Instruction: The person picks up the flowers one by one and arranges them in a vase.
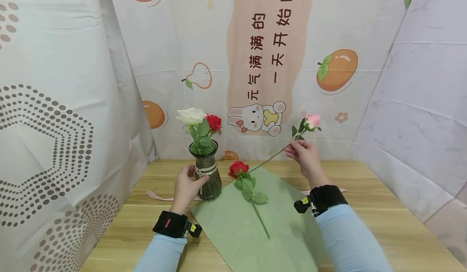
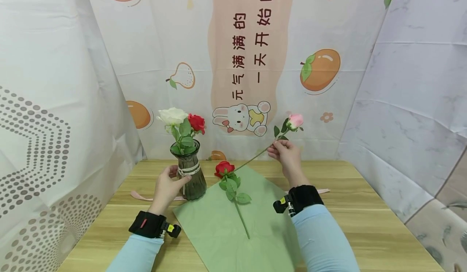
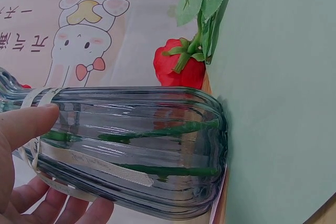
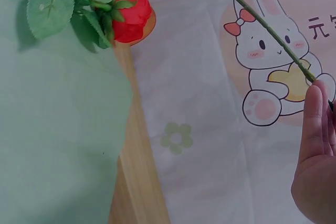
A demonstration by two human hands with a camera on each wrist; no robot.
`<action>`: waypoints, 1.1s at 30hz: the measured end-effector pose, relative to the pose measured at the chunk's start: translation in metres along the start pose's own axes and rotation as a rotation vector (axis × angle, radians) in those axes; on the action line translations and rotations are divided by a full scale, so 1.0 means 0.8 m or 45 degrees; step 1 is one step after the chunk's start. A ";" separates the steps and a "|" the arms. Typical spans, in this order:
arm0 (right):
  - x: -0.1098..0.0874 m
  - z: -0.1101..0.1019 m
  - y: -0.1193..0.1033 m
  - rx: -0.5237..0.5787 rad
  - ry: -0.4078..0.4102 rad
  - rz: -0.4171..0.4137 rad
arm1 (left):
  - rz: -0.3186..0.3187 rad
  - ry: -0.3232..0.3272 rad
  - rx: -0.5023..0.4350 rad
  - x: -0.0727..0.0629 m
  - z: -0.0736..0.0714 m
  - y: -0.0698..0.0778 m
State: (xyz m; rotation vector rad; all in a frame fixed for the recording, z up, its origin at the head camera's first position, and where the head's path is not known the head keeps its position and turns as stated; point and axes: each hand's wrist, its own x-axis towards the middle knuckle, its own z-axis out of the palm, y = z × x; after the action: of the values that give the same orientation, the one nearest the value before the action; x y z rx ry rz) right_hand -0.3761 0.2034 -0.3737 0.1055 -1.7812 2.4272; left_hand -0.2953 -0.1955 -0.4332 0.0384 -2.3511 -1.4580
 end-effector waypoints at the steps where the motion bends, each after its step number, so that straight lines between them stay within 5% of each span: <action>1: 0.000 0.001 -0.003 0.004 0.008 -0.010 | -0.001 0.000 0.000 0.000 0.000 0.000; 16: 0.004 0.016 -0.022 0.156 0.107 -0.081 | 0.002 0.007 0.004 0.000 0.000 0.001; 33: 0.005 0.034 -0.048 0.090 0.147 -0.154 | -0.023 0.001 0.007 0.001 0.001 0.001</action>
State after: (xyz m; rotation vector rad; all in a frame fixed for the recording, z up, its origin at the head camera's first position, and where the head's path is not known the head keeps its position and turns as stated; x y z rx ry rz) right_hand -0.3753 0.1888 -0.3283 0.0756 -1.5939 2.3606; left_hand -0.2957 -0.1946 -0.4322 0.0617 -2.3600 -1.4598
